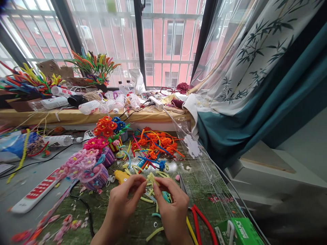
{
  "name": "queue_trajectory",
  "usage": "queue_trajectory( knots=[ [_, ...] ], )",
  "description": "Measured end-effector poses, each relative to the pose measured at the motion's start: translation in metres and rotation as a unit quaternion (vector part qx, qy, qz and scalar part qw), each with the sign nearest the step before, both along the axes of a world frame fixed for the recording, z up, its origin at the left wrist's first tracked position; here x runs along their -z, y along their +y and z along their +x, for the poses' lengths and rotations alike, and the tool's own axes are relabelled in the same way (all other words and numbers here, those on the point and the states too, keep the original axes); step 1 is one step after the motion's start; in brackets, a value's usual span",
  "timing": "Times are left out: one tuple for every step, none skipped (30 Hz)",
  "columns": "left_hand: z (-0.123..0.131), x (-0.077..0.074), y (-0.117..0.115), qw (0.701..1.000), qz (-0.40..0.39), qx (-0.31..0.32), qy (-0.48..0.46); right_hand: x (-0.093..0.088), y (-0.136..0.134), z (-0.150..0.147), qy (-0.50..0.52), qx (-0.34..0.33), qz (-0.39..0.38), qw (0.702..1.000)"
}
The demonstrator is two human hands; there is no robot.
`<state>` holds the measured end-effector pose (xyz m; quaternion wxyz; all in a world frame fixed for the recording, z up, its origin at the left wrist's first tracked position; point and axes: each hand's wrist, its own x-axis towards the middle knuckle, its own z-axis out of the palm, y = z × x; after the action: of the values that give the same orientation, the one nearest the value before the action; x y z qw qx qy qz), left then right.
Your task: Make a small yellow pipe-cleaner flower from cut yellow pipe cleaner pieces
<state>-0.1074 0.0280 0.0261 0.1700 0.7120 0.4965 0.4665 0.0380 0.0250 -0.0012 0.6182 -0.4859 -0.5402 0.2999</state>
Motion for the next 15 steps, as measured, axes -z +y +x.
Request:
queue_trajectory(
  knots=[
    [0.0003, -0.0019, 0.0001, 1.0, -0.01, 0.0, -0.011, -0.0001, -0.0004, 0.0004, -0.01, 0.001, 0.007, 1.0],
    [0.0004, -0.0036, 0.0002, 1.0, -0.019, 0.0, -0.018, -0.0001, -0.0006, 0.0006, -0.017, -0.001, 0.011, 1.0],
    [0.0004, -0.005, 0.0003, 0.999, -0.024, 0.0, -0.022, 0.0001, -0.0007, 0.0006, -0.021, -0.002, 0.011, 1.0],
    [0.0002, -0.006, 0.0002, 0.999, -0.027, 0.001, -0.021, 0.0007, -0.0006, 0.0005, -0.024, -0.001, 0.009, 1.0],
    [0.0, -0.0065, 0.0002, 1.0, -0.026, 0.002, -0.016, 0.0015, -0.0003, 0.0003, -0.024, 0.002, 0.006, 1.0],
    [-0.0003, -0.0063, 0.0001, 1.0, -0.023, 0.003, -0.01, 0.0025, 0.0001, 0.0001, -0.024, 0.004, 0.001, 1.0],
    [-0.0006, -0.0057, 0.0001, 1.0, -0.017, 0.005, -0.002, 0.0035, 0.0005, -0.0001, -0.023, 0.004, -0.004, 1.0],
    [-0.0009, -0.0046, 0.0001, 1.0, -0.011, 0.004, 0.006, 0.0044, 0.0009, -0.0001, -0.022, 0.002, -0.008, 1.0],
    [-0.0011, -0.0033, 0.0002, 1.0, -0.005, 0.003, 0.013, 0.0048, 0.0013, -0.0001, -0.025, -0.001, -0.008, 1.0],
    [-0.0013, -0.002, 0.0004, 1.0, 0.001, 0.002, 0.02, 0.0048, 0.0015, 0.0002, -0.032, -0.004, -0.001, 0.999],
    [-0.0015, -0.0009, 0.0007, 1.0, 0.006, 0.0, 0.025, 0.0043, 0.0015, 0.0006, -0.043, -0.007, 0.012, 0.999],
    [-0.0017, 0.0, 0.001, 1.0, 0.012, -0.001, 0.029, 0.0033, 0.0013, 0.0013, -0.058, -0.008, 0.031, 0.998],
    [-0.0019, 0.0004, 0.0013, 0.999, 0.021, -0.003, 0.032, 0.0019, 0.001, 0.0022, -0.072, -0.009, 0.053, 0.996],
    [-0.0021, 0.0006, 0.0015, 0.999, 0.032, -0.005, 0.034, 0.0003, 0.0006, 0.0032, -0.086, -0.01, 0.074, 0.993],
    [-0.0022, 0.0004, 0.0016, 0.998, 0.046, -0.008, 0.035, -0.0013, 0.0001, 0.0043, -0.097, -0.011, 0.092, 0.991]
  ],
)
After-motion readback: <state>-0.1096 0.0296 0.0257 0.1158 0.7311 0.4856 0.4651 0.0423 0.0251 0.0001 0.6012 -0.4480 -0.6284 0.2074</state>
